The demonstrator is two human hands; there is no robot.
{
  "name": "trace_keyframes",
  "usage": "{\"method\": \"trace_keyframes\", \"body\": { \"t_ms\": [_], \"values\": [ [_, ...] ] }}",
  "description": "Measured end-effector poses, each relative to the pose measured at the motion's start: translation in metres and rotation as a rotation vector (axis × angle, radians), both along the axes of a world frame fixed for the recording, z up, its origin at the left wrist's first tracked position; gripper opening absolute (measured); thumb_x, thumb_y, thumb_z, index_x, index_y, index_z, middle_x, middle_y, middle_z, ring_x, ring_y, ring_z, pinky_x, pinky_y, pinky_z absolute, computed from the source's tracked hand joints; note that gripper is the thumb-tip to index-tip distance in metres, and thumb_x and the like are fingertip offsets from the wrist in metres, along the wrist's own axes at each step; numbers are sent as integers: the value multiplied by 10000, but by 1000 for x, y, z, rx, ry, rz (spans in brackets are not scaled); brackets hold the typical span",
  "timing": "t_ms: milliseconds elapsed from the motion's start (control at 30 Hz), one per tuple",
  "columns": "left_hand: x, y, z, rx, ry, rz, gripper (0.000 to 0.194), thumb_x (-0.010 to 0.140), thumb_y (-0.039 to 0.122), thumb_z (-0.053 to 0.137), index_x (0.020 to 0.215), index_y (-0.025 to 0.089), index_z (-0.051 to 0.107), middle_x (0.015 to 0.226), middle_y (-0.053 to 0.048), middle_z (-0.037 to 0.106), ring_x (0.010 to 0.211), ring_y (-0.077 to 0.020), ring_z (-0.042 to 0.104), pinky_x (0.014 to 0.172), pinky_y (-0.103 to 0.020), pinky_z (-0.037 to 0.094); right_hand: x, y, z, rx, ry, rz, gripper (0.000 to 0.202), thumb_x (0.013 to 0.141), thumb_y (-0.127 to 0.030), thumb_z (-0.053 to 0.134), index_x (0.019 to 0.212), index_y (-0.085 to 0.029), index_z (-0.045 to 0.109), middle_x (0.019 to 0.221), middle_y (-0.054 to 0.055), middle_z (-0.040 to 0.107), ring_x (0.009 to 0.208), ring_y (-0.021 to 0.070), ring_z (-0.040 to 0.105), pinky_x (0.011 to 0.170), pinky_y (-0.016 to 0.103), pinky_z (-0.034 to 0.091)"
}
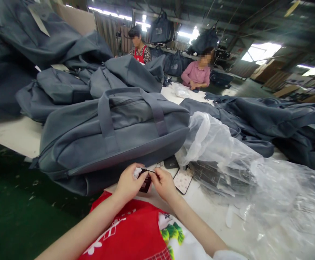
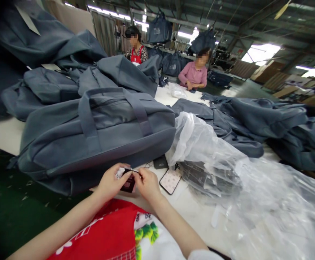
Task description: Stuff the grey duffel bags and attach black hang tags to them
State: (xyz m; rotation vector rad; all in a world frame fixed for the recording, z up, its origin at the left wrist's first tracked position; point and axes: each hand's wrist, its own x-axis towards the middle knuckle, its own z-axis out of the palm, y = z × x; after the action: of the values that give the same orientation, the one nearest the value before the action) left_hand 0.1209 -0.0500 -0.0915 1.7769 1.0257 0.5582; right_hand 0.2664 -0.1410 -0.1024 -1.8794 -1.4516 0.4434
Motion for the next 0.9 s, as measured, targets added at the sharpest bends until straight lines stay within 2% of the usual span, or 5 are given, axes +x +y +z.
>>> {"method": "trace_keyframes", "body": {
  "t_ms": [300, 400, 500, 667, 900],
  "values": [
    [-5, -1, 11, -87, -61, 39, 230, 760, 337, 569, 922, 202, 659, 809, -16, 695, 722, -189, 637, 687, -287, 489, -8, 7, 3, -9, 153, 56, 325, 916, -334, 492, 635, -185, 557, 595, -3, 552, 578, 125, 490, 551, 240, 328],
    [-17, 11, 19, -33, -31, 8, 219, 732, 292, 595, 914, 205, 681, 820, -18, 700, 731, -193, 637, 698, -286, 489, -1, 6, 16, -91, 247, 188, 125, 841, -292, 612, 842, -180, 667, 692, -6, 629, 557, 102, 467, 536, 225, 339],
    [-37, 23, 30, -44, -18, -130, 227, 711, 253, 616, 922, 203, 682, 854, -18, 701, 760, -189, 635, 712, -272, 483, 7, 5, 34, -144, 276, 360, 378, 741, -218, 712, 1109, -194, 631, 811, -16, 658, 517, 74, 408, 514, 211, 342],
    [-67, 31, 48, -92, 18, -395, 248, 734, 230, 611, 979, 212, 647, 926, -8, 682, 832, -180, 618, 758, -254, 465, 14, 15, 60, -47, 82, 456, 90, 790, -169, 651, 861, -198, 700, 760, -2, 636, 632, 103, 519, 584, 222, 379],
    [-86, 26, 65, -163, 28, -562, 185, 781, 213, 574, 948, 200, 651, 881, -1, 661, 786, -160, 596, 717, -233, 454, 8, 43, 85, 69, 18, 604, 122, 818, -155, 628, 898, -205, 705, 840, 22, 686, 755, 133, 612, 689, 237, 450]
  ]
}}
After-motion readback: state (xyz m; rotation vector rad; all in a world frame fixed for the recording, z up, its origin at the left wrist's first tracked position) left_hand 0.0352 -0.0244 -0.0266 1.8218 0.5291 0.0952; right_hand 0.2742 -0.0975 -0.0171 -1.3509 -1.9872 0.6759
